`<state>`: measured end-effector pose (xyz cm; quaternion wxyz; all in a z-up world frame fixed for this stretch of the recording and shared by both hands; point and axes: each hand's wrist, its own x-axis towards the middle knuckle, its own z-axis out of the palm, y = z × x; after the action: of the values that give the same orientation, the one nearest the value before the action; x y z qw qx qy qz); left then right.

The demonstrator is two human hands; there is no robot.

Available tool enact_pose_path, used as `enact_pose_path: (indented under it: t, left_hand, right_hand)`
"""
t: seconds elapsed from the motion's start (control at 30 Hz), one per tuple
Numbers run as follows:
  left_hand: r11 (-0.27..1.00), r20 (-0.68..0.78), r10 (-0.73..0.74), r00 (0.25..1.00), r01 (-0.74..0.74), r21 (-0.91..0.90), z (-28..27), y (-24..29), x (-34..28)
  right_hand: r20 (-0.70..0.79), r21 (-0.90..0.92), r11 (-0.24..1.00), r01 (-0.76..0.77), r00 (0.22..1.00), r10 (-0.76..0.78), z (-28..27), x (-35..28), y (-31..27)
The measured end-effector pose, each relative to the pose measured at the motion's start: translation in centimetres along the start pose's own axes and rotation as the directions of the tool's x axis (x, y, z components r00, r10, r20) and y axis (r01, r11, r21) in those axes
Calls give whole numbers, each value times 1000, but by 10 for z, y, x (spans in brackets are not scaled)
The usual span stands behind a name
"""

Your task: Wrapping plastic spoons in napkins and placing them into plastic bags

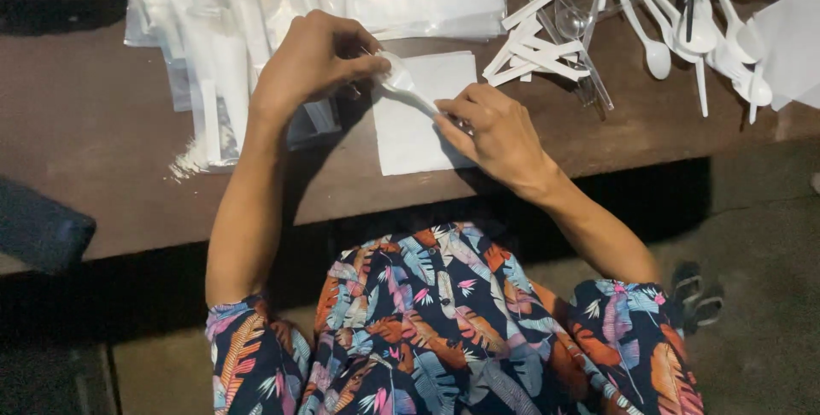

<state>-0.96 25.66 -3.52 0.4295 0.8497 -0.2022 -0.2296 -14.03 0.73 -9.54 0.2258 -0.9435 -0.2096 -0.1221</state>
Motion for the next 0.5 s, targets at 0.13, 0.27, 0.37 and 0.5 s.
enact_pose_path:
  t: [0.13, 0.27, 0.37, 0.5]
  left_hand:
    - [997, 25, 40, 999, -41, 61, 9, -16, 5]
    - [991, 23, -88, 996, 85, 104, 12, -9, 0]
    - [995, 8, -21, 1000, 20, 97, 13, -16, 2]
    - [999, 1, 2, 1000, -2, 53, 15, -20, 2]
  right_hand:
    - [166, 73, 992, -102, 982, 89, -9, 2, 4]
    - [-48, 90, 996, -20, 999, 24, -8, 14, 31]
    - [-19, -86, 985, -151, 988, 150, -17, 26, 33]
    - [65, -29, 989, -144, 987, 146, -15, 32, 38]
